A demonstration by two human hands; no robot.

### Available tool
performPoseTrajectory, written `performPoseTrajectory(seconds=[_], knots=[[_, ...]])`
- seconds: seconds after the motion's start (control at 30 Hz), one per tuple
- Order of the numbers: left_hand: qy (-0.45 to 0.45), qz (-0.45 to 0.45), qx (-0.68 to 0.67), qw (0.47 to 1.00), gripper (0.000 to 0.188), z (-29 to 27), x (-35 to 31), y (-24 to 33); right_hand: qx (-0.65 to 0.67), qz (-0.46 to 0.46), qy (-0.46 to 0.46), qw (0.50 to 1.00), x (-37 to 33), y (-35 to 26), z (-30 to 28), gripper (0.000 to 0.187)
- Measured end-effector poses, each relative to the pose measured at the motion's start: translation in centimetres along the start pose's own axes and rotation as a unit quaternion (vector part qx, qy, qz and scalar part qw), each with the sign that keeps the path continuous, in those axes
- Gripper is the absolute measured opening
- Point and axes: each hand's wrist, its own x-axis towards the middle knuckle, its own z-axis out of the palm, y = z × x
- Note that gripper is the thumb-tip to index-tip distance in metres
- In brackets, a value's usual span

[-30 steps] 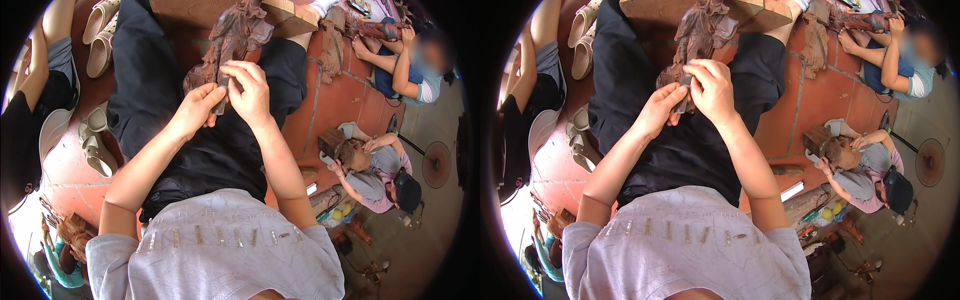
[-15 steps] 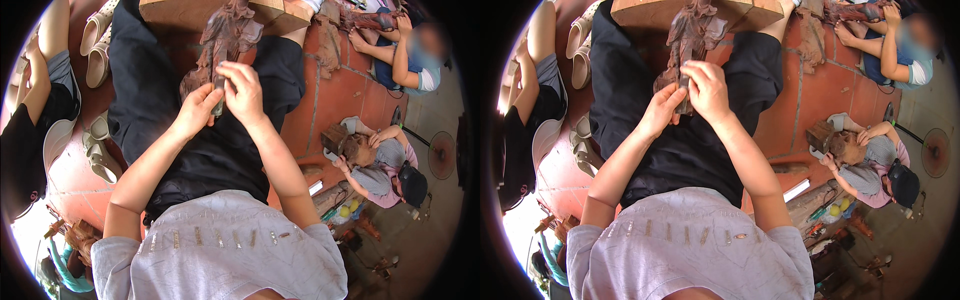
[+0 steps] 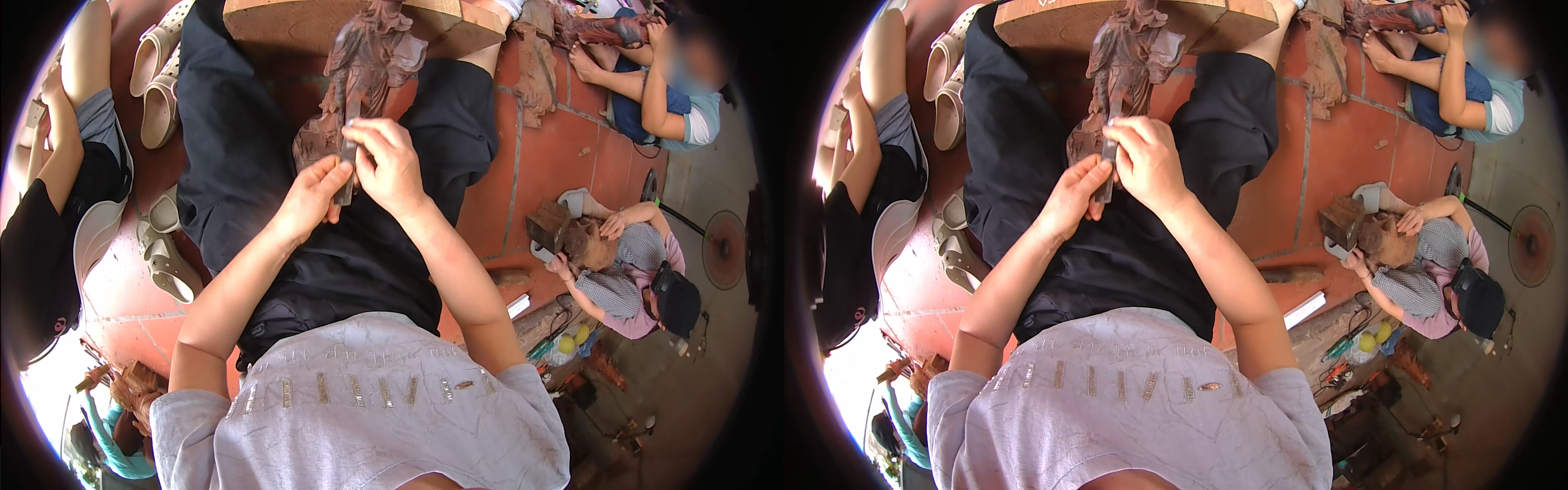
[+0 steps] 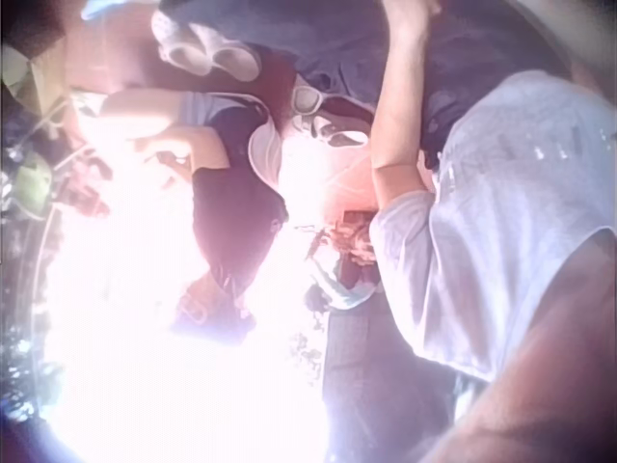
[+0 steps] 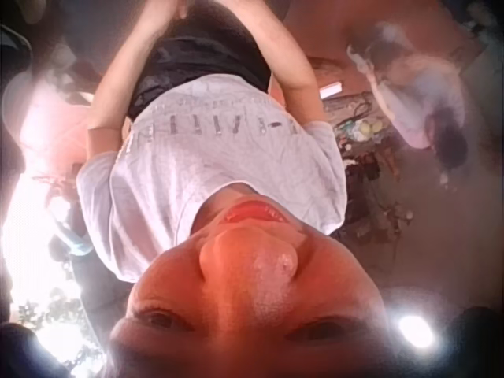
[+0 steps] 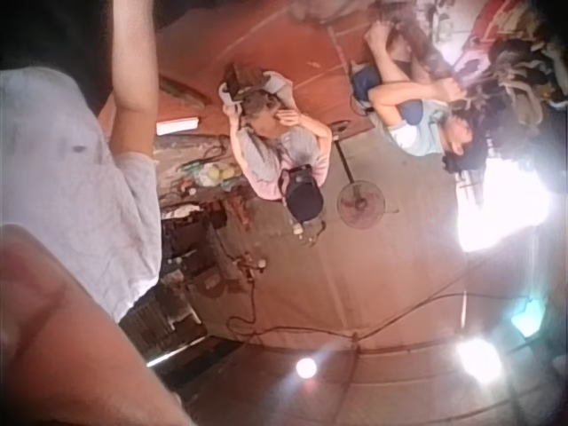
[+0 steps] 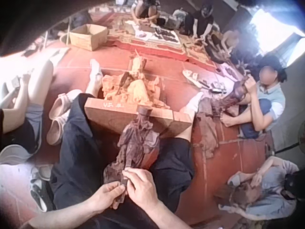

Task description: The person carves a wooden object using a chisel and mallet while sitting on the floor. They repeatedly strike the chisel to shape the wood, occasionally adjusting their grip and the object's position.

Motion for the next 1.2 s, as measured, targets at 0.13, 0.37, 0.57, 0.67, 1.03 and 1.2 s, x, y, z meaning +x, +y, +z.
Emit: performPoseTrajectory(seconds=[0.13,0.37,0.57,0.67,1.03,1.2], knots=[[0.001,-0.040,-0.012,0.999,0.027,0.3,-1.2,0.1,0.015,0.003,-0.025,1.000,-1.0,-0.5,-0.4,0.030],[-0.009,0.035,0.043,0.998,0.027,1.8,1.3,1.0,-0.015,-0.023,0.045,0.999,0.3,1.6,-0.3,0.040],[-0.040,-0.011,0.070,0.997,0.027,2.2,0.1,0.7,0.012,-0.059,-0.011,0.998,-1.4,2.1,-1.3,0.034],[-0.021,0.034,0.098,0.994,0.028,3.3,1.2,2.6,-0.005,-0.049,0.042,0.998,0.7,2.4,-1.8,0.036],[-0.032,-0.025,0.094,0.995,0.025,3.5,0.4,1.9,0.024,-0.048,0.027,0.998,-0.7,2.5,-2.0,0.036],[-0.018,0.030,0.099,0.994,0.027,3.1,1.7,2.2,0.012,-0.016,0.047,0.999,0.7,2.2,-1.5,0.036]])
